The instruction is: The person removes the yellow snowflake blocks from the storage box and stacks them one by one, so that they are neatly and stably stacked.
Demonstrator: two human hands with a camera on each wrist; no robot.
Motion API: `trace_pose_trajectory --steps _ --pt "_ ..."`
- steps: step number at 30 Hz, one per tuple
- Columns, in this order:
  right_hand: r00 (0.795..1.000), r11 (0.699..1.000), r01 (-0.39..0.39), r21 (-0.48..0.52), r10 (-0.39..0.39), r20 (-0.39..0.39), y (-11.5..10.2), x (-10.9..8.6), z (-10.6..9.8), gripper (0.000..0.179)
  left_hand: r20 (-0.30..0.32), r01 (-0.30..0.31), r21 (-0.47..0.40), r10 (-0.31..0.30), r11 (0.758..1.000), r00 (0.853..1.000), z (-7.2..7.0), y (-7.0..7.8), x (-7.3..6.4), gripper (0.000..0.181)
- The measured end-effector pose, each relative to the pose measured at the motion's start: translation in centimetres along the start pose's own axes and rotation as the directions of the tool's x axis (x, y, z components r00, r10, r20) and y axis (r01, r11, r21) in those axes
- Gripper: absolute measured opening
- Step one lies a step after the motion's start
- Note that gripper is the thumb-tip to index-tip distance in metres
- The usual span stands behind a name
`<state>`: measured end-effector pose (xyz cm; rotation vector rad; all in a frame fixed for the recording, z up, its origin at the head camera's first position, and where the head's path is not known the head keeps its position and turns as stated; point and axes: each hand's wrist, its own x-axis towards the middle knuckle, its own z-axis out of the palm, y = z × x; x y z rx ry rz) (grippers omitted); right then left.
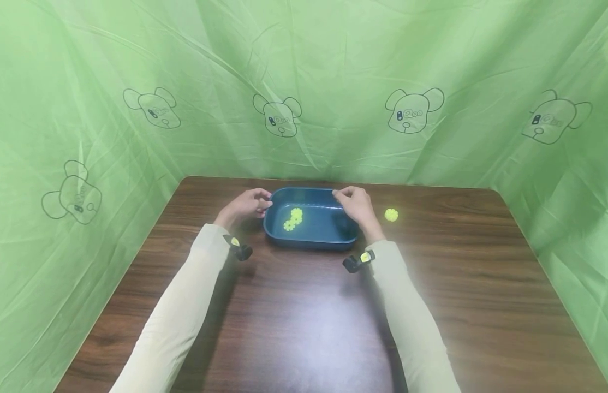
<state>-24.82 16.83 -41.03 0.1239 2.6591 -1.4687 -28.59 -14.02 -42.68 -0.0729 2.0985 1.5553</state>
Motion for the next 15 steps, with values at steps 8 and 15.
trace_pose_trajectory --steps 8,15 --pt "0.999 1.0 0.012 -0.025 -0.011 0.037 -0.4 0.7 2.9 0.038 0.002 0.0 0.001 0.0 1.0 1.0 0.0 0.1 -0.2 0.033" --pt "0.996 0.999 -0.019 -0.043 0.022 0.081 -0.6 1.3 5.0 0.035 -0.004 -0.006 0.008 0.006 1.0 1.0 0.0 0.0 -0.3 0.033"
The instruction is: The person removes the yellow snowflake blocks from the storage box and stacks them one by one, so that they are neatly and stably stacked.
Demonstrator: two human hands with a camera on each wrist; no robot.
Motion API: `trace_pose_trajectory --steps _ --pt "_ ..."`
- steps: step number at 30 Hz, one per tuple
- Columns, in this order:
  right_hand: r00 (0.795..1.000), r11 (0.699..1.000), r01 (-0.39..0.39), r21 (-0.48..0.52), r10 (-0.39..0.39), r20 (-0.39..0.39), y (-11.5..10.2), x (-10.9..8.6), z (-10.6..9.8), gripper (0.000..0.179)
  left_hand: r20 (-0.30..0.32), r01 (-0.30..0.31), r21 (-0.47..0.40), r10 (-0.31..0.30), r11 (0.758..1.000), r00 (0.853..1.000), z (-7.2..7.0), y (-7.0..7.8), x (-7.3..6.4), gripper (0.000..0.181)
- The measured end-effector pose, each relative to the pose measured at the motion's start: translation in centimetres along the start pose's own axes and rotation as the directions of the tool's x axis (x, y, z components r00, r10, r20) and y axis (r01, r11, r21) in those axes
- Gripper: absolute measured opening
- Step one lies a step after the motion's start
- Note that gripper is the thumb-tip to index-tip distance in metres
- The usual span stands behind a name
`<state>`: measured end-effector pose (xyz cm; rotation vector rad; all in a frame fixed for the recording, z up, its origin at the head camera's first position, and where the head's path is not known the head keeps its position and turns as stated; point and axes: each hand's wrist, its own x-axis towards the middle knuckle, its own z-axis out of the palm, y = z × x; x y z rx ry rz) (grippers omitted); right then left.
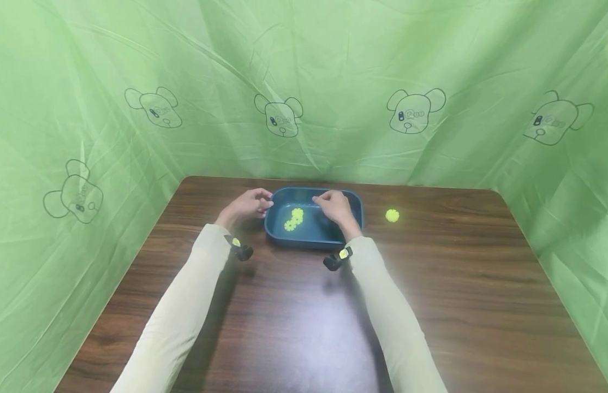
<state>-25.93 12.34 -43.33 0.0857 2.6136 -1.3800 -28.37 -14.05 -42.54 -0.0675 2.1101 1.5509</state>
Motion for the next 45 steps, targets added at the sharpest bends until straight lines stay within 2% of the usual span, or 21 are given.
trace_pose_trajectory --steps 12,18,26,35,41,45 --pt "0.998 0.998 0.026 -0.065 -0.022 0.054 -0.4 1.4 2.8 0.027 -0.004 -0.011 0.015 0.011 1.0 1.0 0.0 -0.2 0.0 0.032" --pt "0.996 0.994 0.016 -0.106 -0.006 0.088 -0.5 1.8 3.7 0.033 -0.006 -0.011 0.013 0.011 1.0 1.0 0.0 -0.2 -0.1 0.033" --pt "0.995 0.969 0.037 -0.243 -0.012 0.101 -0.9 2.4 4.7 0.041 0.0 -0.013 0.013 0.013 1.0 1.0 0.0 0.0 -0.2 0.033" --pt "0.996 0.929 0.078 -0.361 -0.054 0.078 -1.4 2.5 5.4 0.026 0.006 -0.012 0.007 0.012 1.0 1.0 0.0 0.0 -0.1 0.035" --pt "0.995 0.91 0.093 -0.403 -0.067 0.08 -1.5 2.5 5.5 0.022 0.002 -0.016 0.018 0.016 1.0 1.0 0.0 -0.1 0.1 0.036" --pt "0.995 0.913 0.081 -0.399 -0.053 0.081 -1.6 2.2 5.3 0.021 0.004 -0.013 0.022 0.013 1.0 1.0 0.0 -0.2 0.1 0.037"
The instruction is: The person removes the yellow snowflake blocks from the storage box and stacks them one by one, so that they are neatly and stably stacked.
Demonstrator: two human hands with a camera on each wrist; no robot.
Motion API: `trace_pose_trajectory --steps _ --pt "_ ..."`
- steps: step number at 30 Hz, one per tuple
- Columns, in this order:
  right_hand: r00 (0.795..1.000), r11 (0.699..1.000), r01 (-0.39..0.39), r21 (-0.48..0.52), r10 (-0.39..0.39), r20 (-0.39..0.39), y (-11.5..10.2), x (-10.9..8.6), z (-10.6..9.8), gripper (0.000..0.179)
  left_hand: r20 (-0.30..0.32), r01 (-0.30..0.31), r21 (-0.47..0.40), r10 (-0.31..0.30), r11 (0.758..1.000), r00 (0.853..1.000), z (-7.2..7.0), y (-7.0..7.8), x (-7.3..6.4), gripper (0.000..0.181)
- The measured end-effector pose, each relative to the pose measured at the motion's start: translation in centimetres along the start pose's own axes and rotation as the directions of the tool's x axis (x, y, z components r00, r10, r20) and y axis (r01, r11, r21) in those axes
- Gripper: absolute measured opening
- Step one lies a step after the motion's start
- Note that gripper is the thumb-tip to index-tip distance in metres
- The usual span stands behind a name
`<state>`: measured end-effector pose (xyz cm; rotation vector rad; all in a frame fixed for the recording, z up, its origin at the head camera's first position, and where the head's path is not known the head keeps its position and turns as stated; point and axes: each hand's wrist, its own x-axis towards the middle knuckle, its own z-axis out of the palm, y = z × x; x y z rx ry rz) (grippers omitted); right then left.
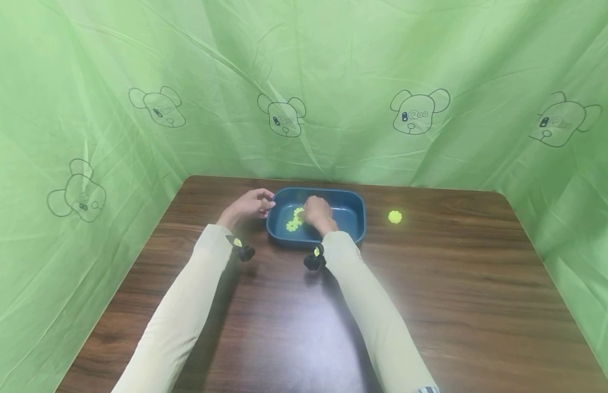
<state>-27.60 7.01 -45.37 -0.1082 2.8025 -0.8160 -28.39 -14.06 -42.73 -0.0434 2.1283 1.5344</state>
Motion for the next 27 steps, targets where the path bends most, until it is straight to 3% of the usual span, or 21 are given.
trace_pose_trajectory --steps 11,27 --pt "1.0 0.992 -0.002 0.125 0.0 0.018 1.0 -0.7 -0.9 0.026 -0.003 -0.006 -0.016 0.006 1.0 1.0 0.3 -0.3 -0.4 0.036" --pt "1.0 0.93 -0.023 0.367 0.018 0.017 2.3 -2.2 -3.2 0.027 -0.013 0.003 -0.018 -0.003 1.0 1.0 0.2 -0.2 -0.3 0.034"
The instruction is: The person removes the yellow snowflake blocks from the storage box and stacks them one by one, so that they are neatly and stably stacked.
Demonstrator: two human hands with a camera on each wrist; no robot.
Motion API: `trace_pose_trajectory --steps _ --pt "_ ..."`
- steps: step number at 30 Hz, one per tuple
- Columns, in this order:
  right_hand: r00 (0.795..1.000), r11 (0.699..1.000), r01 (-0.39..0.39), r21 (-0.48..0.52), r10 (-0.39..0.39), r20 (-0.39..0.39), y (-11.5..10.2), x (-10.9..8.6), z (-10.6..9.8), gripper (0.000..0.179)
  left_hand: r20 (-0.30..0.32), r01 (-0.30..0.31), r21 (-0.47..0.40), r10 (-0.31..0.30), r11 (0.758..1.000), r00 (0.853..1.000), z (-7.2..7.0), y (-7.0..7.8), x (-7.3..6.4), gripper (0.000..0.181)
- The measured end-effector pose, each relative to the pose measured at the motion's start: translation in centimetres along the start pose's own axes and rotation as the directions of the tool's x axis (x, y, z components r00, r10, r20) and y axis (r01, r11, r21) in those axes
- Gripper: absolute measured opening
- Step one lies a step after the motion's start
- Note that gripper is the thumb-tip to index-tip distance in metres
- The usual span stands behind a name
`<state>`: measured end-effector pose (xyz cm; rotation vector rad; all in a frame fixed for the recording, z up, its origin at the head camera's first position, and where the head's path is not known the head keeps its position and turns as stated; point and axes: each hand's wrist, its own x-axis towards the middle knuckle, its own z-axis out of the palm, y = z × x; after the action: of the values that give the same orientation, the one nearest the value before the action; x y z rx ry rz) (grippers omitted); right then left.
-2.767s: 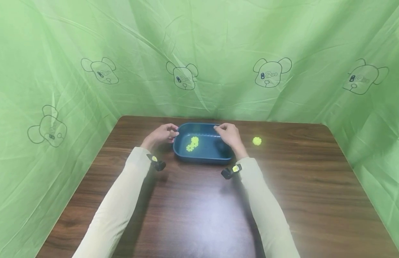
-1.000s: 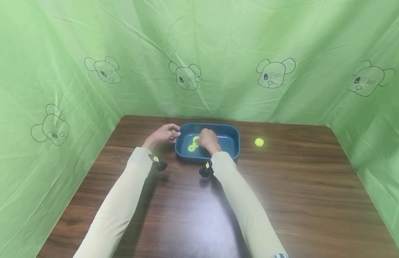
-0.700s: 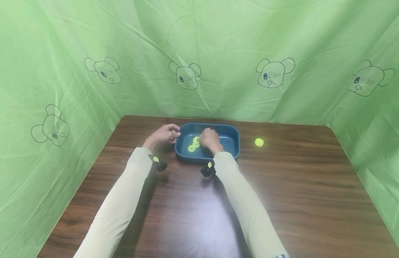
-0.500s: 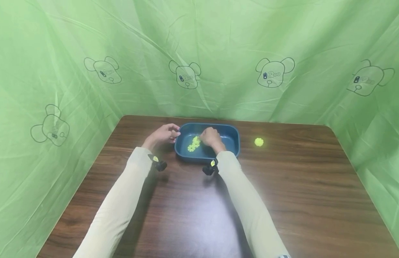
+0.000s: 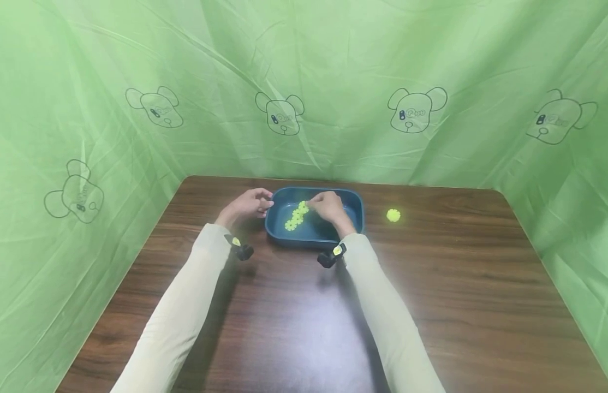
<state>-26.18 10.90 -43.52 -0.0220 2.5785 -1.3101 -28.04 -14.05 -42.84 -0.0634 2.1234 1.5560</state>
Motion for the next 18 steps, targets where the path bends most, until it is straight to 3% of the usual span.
trace_pose_trajectory --steps 18 --pt "0.997 0.989 0.032 0.142 -0.021 -0.078 0.5 -1.9 -4.3 0.031 -0.002 0.006 -0.008 -0.006 1.0 1.0 -0.2 -0.2 0.9 0.034"
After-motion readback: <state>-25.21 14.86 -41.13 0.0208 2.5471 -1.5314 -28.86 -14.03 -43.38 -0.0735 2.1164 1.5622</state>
